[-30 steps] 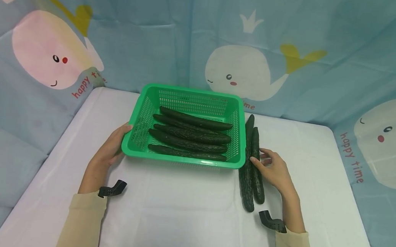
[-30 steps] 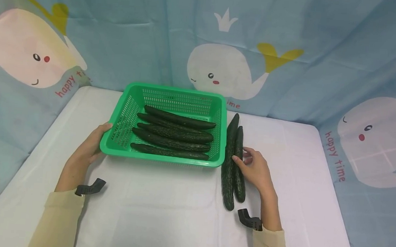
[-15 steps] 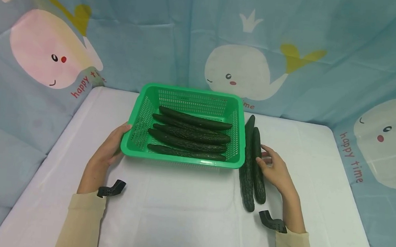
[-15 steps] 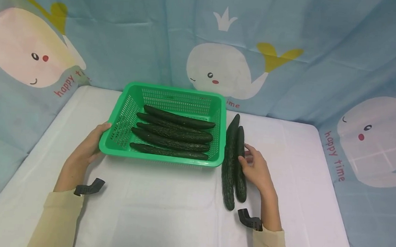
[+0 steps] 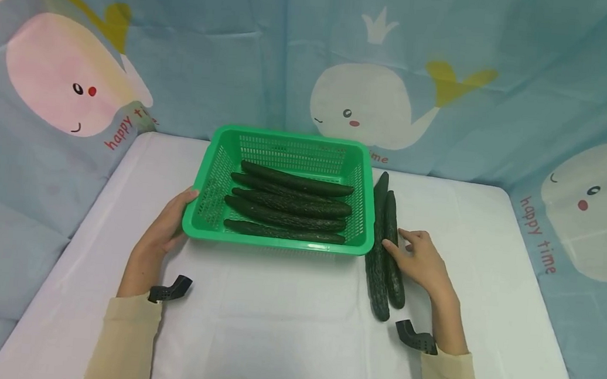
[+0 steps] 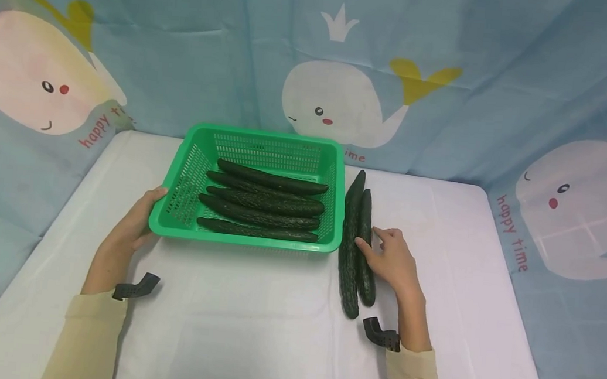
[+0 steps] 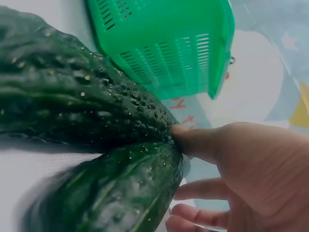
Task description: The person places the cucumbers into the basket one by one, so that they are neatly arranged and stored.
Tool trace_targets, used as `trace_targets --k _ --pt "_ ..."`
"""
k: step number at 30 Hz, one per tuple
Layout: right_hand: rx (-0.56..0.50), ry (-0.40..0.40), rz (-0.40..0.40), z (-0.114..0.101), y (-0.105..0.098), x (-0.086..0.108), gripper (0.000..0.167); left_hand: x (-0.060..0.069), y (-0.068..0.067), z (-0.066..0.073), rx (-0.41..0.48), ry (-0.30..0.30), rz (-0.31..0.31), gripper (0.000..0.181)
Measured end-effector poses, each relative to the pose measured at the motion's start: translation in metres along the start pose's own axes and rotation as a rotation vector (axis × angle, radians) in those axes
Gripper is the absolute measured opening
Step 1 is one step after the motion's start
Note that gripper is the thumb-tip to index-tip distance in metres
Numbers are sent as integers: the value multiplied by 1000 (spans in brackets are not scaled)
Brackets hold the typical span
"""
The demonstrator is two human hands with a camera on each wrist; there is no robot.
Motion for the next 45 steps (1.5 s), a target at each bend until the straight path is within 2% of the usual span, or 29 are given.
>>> trace_targets --k 7,12,16,20,23,27,32,39,45 --pt "-159 13 -46 9 -2 -2 80 1 1 -3 5 13 -2 77" --pt "-219 -38 -26 8 -3 -1 71 1 -1 -2 7 14 14 77" --pt "-200 -75 10 3 -6 1 63 0 0 -1 -2 9 7 77" --pt "-96 -61 26 -2 -8 5 58 -1 2 1 -7 12 -13 75" --pt "-8 -38 19 -5 -9 7 60 -1 2 1 -3 17 -17 75" --pt "43 -26 33 -8 -8 8 68 -1 1 0 5 17 -9 74" --pt "14 -2 65 -8 -10 8 69 0 0 -1 14 8 -9 75" --pt "-37 62 11 0 -12 7 77 0 1 -1 24 -1 -11 75" --pt "-141 47 0 10 -10 2 74 0 0 0 25 14 -23 76"
Point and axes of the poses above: each hand's wrist, its own x-axis away from the middle knuckle, its own y-axis out of the palm, z = x × y, the point moved 5 cm from there along -x, towards the middle knuckle, and after that the axes turned 13 degrees about -z, right-handed, at the moved point
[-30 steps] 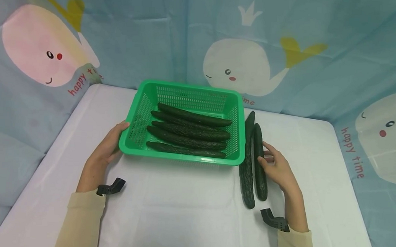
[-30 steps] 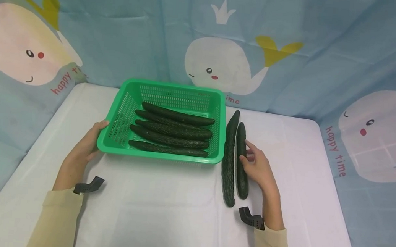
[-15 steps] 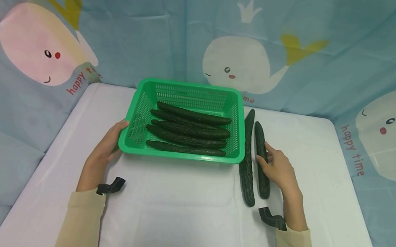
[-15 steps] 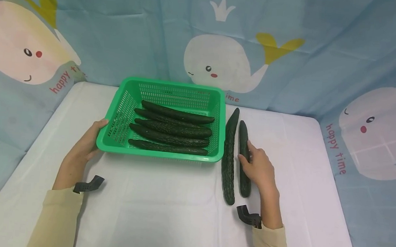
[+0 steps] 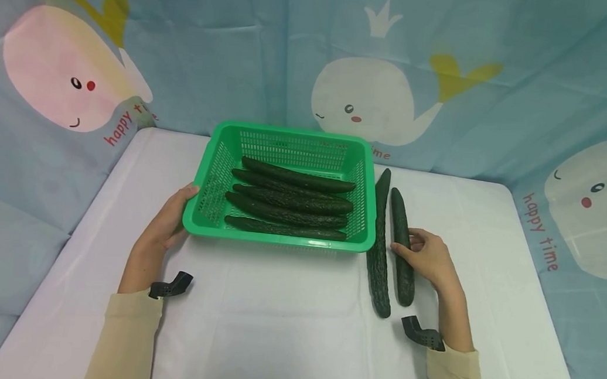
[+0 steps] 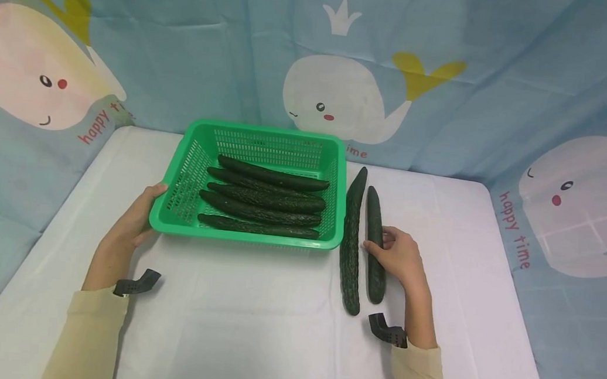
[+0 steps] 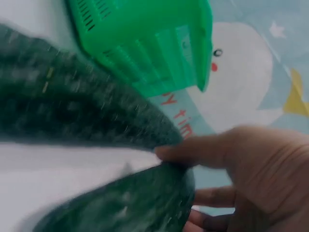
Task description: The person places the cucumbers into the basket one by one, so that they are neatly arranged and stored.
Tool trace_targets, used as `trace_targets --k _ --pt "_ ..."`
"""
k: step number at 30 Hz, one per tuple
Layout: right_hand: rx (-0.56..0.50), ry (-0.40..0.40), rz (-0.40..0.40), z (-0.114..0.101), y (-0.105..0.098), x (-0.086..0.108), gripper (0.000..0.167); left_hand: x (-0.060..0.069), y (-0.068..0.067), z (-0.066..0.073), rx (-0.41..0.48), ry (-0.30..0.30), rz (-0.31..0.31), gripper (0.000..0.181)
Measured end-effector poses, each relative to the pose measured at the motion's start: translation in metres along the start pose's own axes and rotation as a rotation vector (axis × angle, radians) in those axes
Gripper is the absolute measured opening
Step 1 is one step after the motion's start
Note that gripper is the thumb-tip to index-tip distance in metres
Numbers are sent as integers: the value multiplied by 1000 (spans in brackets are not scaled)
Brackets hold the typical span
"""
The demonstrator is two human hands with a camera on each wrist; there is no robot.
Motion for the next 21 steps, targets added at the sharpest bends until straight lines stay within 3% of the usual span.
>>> trace_targets --k 3,12,17,21 --pt "-28 -6 2 4 0 -1 72 0 0 1 5 7 0 75" --pt "34 25 32 3 -4 2 67 -1 0 0 25 7 17 77" --pt "30 30 -1 4 -5 2 72 -1 -1 1 25 27 6 77" --pt "24 28 -20 10 -6 2 71 -1 1 0 36 3 2 76"
Point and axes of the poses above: each hand's wrist, its own x-axis away from the middle knuckle, its own y-axis out of the palm, z = x × y, the point moved 5 cm from there along -x, towards the middle knuckle, and after that the axes turned 13 degrees about -z, right-handed, at the moved point
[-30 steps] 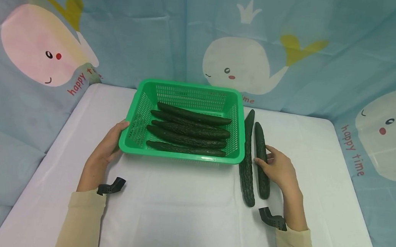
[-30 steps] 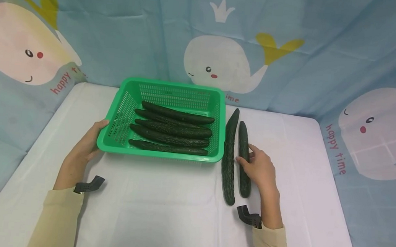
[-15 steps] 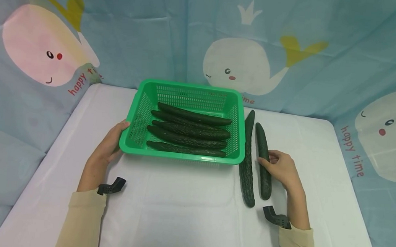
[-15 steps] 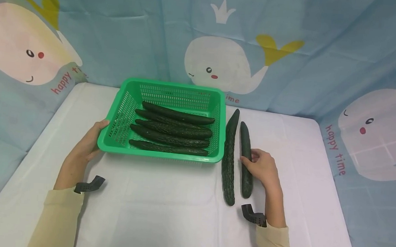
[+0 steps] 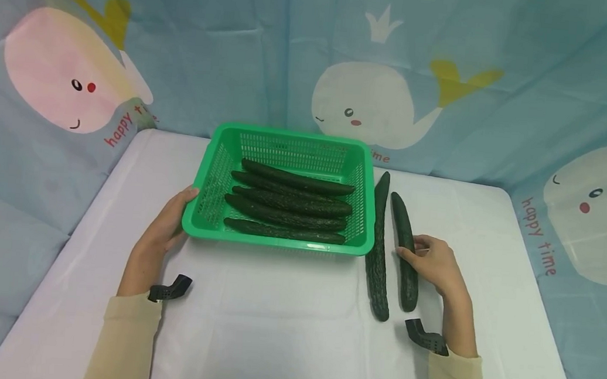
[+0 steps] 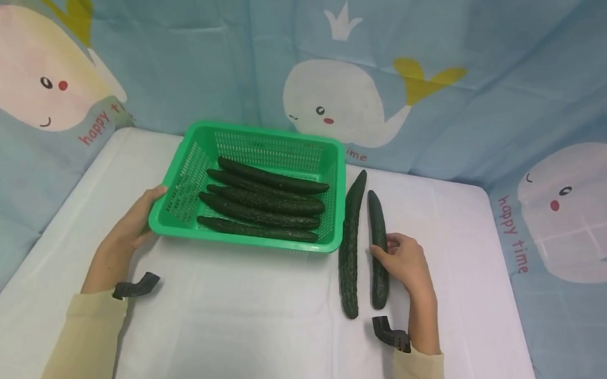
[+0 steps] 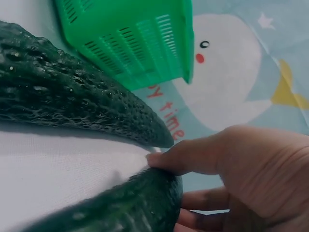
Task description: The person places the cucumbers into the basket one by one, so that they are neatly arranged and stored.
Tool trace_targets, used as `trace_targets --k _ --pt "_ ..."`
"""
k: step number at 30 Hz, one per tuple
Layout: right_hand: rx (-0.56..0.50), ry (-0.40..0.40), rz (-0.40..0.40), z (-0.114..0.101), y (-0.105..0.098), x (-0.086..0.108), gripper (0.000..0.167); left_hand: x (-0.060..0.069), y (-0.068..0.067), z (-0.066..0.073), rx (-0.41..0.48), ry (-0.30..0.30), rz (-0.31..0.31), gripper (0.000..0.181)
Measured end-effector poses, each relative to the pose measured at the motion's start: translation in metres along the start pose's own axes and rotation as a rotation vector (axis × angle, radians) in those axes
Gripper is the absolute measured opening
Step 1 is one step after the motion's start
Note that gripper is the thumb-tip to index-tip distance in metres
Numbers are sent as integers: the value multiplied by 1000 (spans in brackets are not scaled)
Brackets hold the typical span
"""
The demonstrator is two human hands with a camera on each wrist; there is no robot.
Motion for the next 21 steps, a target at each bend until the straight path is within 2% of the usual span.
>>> trace_targets --k 5,13,21 --pt "-2 -32 19 -2 0 1 65 3 -1 -1 -31 -29 9 75" --pt "-33 -74 34 -9 -8 11 62 3 1 -1 -13 -5 12 73" --pt "-45 -184 125 -27 -16 19 57 0 0 -2 -28 -2 -3 77"
Point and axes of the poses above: each hand's wrist, its own x-axis away from the middle knuckle, its own y-axis out of the palm, z = x × y, the point moved 5 cm from there along -x, towards the middle knuckle, and after that the axes turned 13 degrees about -z, right-handed, at the moved point
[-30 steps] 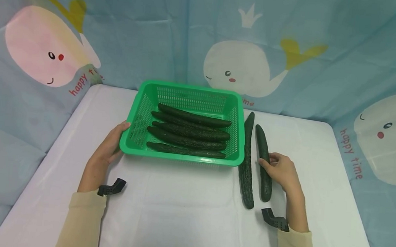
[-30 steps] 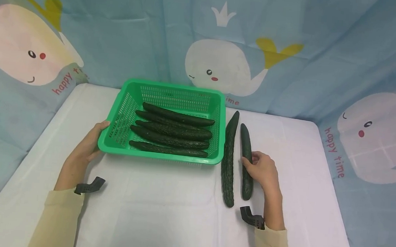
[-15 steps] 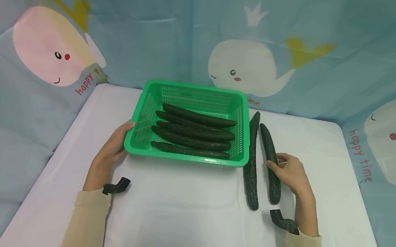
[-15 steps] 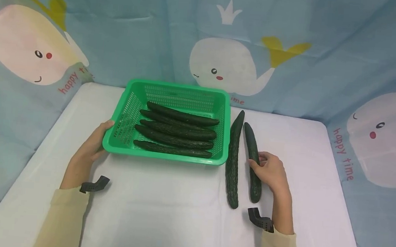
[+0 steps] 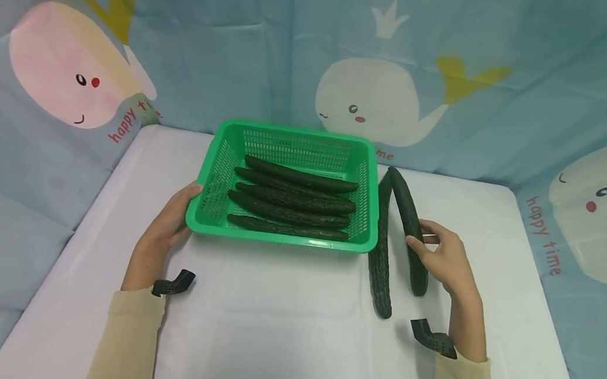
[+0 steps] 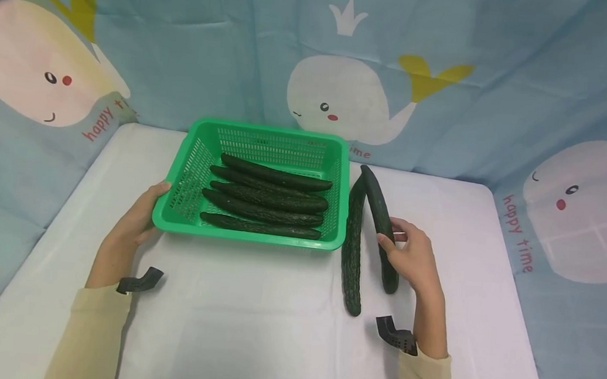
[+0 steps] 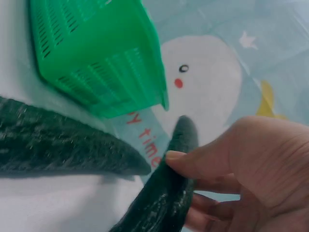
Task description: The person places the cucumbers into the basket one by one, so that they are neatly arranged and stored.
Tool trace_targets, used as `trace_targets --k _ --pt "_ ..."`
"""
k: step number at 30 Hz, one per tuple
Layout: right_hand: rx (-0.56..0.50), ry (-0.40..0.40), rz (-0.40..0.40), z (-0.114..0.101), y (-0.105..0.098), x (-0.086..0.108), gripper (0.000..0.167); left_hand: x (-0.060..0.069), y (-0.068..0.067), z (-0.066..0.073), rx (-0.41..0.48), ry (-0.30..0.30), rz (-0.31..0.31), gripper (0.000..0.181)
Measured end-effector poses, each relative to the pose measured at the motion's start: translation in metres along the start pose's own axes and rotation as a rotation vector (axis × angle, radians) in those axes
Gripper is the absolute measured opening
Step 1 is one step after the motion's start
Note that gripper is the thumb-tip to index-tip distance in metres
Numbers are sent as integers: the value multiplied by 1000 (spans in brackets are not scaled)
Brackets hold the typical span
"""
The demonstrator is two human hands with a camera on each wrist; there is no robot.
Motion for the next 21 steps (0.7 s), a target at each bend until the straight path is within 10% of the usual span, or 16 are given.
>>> trace_targets --k 21 --pt "315 -353 21 -101 -12 -24 44 2 0 1 18 -8 -20 78"
Point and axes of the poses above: each hand's wrist, its own x-axis away from the middle knuckle, its own y-axis out of the palm, z = x × y, the point moved 5 cm from there along -x, towards the middle knuckle, and after that the axes turned 13 degrees about -z, right-handed, at the moved point
